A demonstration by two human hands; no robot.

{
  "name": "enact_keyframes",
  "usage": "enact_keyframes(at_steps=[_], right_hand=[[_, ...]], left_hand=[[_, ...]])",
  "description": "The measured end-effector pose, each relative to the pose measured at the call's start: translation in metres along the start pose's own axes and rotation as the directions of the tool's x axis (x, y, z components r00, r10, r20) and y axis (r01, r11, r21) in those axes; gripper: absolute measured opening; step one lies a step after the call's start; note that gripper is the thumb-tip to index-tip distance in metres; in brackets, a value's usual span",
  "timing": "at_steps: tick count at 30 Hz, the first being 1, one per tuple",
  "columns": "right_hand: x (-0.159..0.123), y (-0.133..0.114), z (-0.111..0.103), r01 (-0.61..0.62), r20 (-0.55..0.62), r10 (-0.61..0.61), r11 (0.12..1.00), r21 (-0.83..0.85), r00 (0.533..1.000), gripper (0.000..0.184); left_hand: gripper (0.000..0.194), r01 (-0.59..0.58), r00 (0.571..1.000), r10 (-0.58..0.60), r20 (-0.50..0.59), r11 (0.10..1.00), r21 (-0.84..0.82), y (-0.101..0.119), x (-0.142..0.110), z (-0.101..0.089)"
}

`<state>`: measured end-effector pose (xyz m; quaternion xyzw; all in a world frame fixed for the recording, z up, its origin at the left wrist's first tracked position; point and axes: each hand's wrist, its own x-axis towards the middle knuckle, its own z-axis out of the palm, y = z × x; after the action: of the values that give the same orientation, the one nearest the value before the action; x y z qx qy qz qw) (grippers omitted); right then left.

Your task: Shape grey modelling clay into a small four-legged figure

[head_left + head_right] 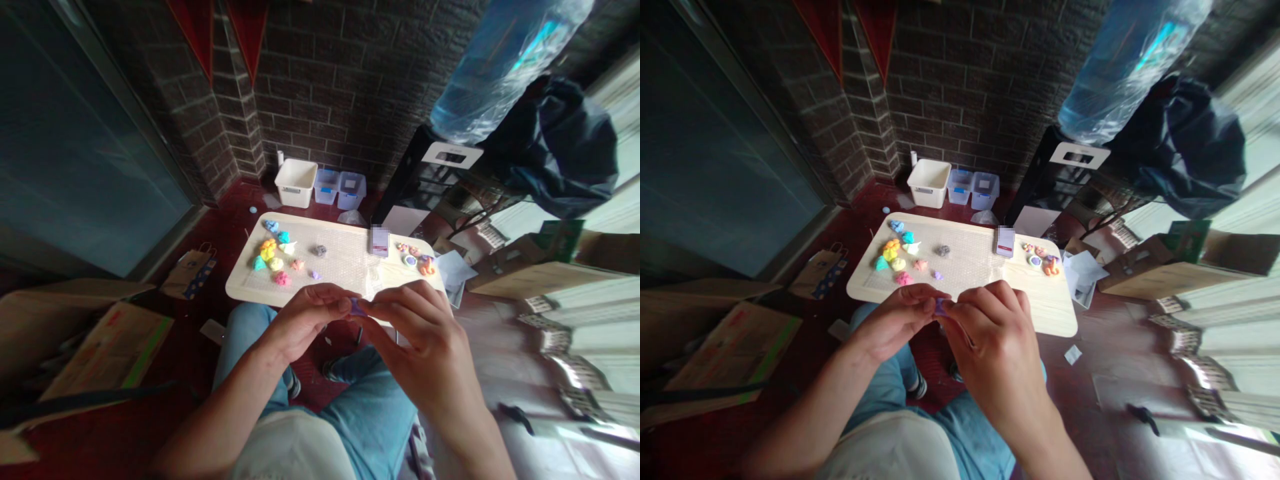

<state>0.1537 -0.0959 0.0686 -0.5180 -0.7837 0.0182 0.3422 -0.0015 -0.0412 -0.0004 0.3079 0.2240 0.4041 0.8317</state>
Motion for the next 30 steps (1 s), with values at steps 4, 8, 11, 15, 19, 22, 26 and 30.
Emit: enact_keyframes(at_steps=[4, 8, 11, 15, 19, 22, 26, 30], right_hand=[[0.000, 0.000, 0.001, 0.001, -0.011, -0.001, 1.000, 0.012, 1.000, 0.006], [0.000, 0.001, 0.002, -0.001, 0.000, 0.001, 1.000, 0.005, 1.000, 0.007], [-0.002, 0.001, 0.001, -0.008, 0.002, 0.008, 1.000, -0.019, 1.000, 0.011], [-0.003, 0.000, -0.002, 0.005, -0.031, -0.006, 1.000, -0.018, 1.000, 0.021], [-0.002, -0.003, -0.004, 0.016, -0.025, -0.018, 0.998, -0.054, 1.000, 0.015], [-0.001, -0.005, -0.004, 0.027, -0.030, -0.029, 0.995, -0.092, 0.999, 0.010], [-0.001, -0.005, -0.004, 0.048, -0.030, -0.052, 0.992, -0.118, 0.998, 0.008], [0.000, -0.006, -0.005, 0.067, -0.035, -0.071, 0.991, -0.116, 0.997, 0.010]], left_hand=[[0.023, 0.007, 1.000, -0.007, -0.008, 1.000, -0.008, 0.000, 0.000, 0.001], [0.023, 0.007, 1.000, -0.007, -0.009, 1.000, -0.027, -0.002, 0.001, -0.002], [0.022, 0.014, 1.000, -0.013, 0.020, 0.998, -0.061, -0.003, 0.002, -0.006], [0.026, 0.066, 0.996, -0.058, 0.062, 0.989, -0.131, -0.005, 0.001, -0.011], [0.024, 0.089, 0.993, -0.075, 0.096, 0.985, -0.150, -0.006, 0.000, -0.013], [0.024, 0.090, 0.992, -0.077, 0.098, 0.986, -0.138, -0.005, 0.000, -0.012], [0.025, 0.089, 0.994, -0.080, 0.076, 0.989, -0.117, -0.003, -0.001, -0.009], [0.026, 0.090, 0.995, -0.085, 0.051, 0.991, -0.097, -0.002, 0.000, -0.008]])
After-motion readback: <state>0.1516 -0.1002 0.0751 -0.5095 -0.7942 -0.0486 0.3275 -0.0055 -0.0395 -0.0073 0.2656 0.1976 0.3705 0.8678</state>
